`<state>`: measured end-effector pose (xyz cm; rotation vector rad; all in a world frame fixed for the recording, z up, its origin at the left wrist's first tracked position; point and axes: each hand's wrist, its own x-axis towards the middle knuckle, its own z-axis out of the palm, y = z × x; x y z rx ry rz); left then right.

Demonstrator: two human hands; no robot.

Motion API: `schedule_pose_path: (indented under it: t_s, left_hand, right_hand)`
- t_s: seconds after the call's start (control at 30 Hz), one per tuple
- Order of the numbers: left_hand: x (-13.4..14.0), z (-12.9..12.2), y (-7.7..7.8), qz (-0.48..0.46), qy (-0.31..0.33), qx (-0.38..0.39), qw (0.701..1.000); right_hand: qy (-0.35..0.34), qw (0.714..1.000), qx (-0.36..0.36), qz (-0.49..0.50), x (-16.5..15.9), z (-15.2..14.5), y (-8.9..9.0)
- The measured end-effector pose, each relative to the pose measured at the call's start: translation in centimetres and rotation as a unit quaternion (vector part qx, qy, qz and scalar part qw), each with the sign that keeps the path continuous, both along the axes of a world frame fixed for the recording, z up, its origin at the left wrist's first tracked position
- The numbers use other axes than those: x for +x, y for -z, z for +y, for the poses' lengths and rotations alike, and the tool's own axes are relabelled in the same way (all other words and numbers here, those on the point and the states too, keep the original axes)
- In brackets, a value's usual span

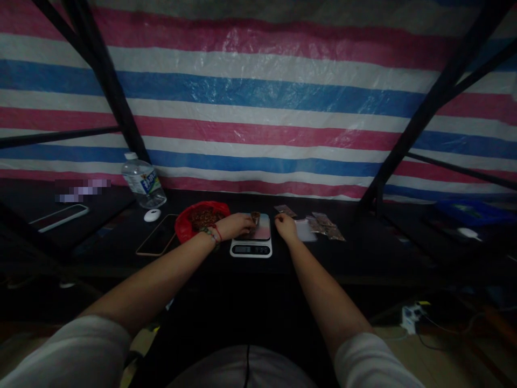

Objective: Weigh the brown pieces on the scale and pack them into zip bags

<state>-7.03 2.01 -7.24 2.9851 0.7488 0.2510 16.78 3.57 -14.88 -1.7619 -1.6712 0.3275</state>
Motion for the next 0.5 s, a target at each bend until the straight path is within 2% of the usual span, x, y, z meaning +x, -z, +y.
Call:
schedule_pose_path:
  t_s: [0.1,0.2,0.37,0.5]
  left_hand:
    - [-0.1,-0.4,0.0,-0.015,0.000,-0.004,1.000]
    - [-0.6,-1.0,-0.5,-0.029,-0.033,0.002,0.999]
    - [-3.7,-0.7,-1.6,-0.043,-0.166,0.040,0.984]
    - [-6.9,0.4,-1.4,0.052,-0.286,-0.025,0.956]
  right_hand:
    - [0.001,1.000,-0.002,0.000,0.0,-0.1,-0.2]
    - [0.001,1.000,-0.002,-0.003,0.0,-0.1,-0.2]
    - [0.002,1.000,-0.003,-0.003,0.0,0.0,-0.1]
    - [0.006,1.000,-0.001,0.001,0.0,0.0,0.0]
